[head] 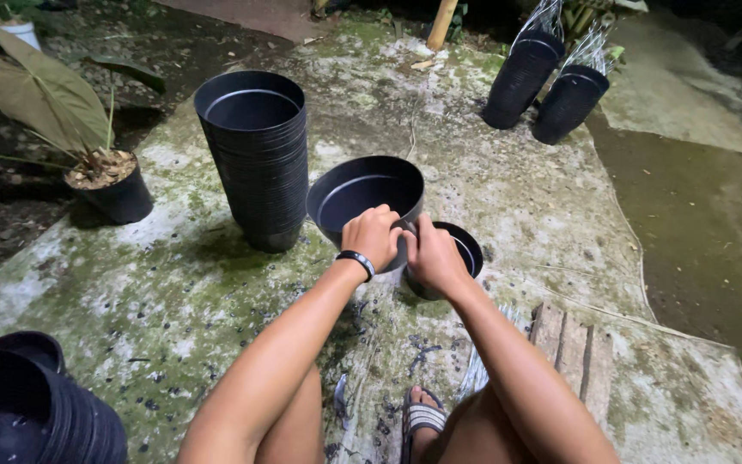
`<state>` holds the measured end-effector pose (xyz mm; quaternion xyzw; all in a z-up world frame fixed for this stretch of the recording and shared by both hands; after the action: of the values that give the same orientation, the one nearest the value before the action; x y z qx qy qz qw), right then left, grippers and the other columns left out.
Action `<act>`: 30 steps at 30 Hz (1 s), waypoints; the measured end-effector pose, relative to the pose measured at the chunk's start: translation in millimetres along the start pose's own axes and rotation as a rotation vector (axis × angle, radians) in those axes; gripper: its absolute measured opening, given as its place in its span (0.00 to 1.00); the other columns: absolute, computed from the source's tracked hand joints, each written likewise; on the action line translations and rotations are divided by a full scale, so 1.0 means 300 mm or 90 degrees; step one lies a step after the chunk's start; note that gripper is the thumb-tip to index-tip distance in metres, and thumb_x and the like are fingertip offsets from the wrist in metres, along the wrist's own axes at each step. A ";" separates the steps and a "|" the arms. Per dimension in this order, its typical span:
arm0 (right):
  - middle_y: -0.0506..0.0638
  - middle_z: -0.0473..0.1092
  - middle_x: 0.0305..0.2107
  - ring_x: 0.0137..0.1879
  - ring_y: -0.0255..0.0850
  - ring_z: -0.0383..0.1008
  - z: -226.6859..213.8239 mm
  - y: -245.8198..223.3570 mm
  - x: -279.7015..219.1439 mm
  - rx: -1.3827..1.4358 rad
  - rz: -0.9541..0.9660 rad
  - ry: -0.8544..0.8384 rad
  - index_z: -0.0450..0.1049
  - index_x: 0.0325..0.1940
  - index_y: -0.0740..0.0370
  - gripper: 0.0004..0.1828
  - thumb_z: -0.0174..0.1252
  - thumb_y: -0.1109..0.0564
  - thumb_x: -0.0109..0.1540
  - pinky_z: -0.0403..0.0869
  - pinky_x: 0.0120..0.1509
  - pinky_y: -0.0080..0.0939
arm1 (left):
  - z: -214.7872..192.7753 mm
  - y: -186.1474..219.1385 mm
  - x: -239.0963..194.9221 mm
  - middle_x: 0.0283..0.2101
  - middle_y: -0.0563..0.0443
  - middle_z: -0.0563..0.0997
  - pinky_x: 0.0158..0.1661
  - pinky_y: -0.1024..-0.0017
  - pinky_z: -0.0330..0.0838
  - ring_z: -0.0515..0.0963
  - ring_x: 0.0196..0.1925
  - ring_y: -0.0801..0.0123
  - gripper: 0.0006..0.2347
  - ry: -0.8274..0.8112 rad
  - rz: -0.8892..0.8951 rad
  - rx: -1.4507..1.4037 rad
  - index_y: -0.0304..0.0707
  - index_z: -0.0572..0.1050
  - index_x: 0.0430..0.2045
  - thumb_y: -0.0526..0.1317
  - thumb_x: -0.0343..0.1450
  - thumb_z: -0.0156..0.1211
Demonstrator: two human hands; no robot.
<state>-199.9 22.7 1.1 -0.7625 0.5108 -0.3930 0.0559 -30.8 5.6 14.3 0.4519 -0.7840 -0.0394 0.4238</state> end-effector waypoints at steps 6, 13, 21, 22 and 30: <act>0.69 0.63 0.22 0.24 0.64 0.54 0.111 0.149 0.004 0.523 0.354 -0.202 0.72 0.40 0.68 0.23 0.47 0.45 0.77 0.59 0.26 0.51 | 0.000 -0.050 0.000 0.33 0.50 0.78 0.39 0.55 0.72 0.79 0.40 0.53 0.02 -0.004 0.097 0.055 0.39 0.79 0.23 0.36 0.64 0.66; 0.62 0.74 0.21 0.26 0.61 0.75 -0.002 -0.053 -0.007 -0.318 -0.028 -0.077 0.70 0.41 0.63 0.16 0.54 0.46 0.64 0.71 0.29 0.59 | 0.014 -0.056 -0.004 0.33 0.49 0.78 0.40 0.55 0.72 0.79 0.41 0.53 0.04 -0.028 0.031 0.037 0.40 0.80 0.27 0.37 0.64 0.66; 0.58 0.72 0.22 0.31 0.48 0.73 -0.034 0.048 -0.039 0.026 0.149 -0.032 0.73 0.33 0.63 0.20 0.51 0.48 0.72 0.71 0.37 0.48 | 0.010 -0.072 0.011 0.34 0.49 0.78 0.39 0.55 0.73 0.80 0.41 0.53 0.04 0.027 -0.015 0.037 0.42 0.80 0.28 0.39 0.65 0.65; 0.55 0.70 0.20 0.28 0.42 0.72 -0.044 0.071 -0.055 0.103 0.184 -0.029 0.72 0.32 0.64 0.20 0.50 0.48 0.72 0.70 0.36 0.44 | 0.006 -0.077 0.006 0.34 0.48 0.77 0.39 0.54 0.73 0.80 0.41 0.53 0.04 0.023 -0.036 0.044 0.42 0.80 0.28 0.40 0.66 0.65; 0.44 0.63 0.20 0.28 0.30 0.58 -0.005 0.061 -0.015 0.296 0.158 0.080 0.70 0.29 0.64 0.15 0.62 0.53 0.64 0.60 0.31 0.37 | -0.029 0.004 -0.035 0.32 0.48 0.76 0.37 0.57 0.72 0.78 0.38 0.54 0.03 0.042 0.140 0.005 0.39 0.76 0.26 0.37 0.66 0.64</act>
<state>-214.9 18.2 -9.2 -0.6346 0.4992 -0.5365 0.2454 -23.1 16.7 13.8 0.3658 -0.8147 0.0250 0.4493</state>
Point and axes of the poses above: each hand's wrist, its own x-axis towards the middle knuckle, its own z-axis out of the palm, y = z × x, the point moved 1 cm from there along x, towards the middle knuckle
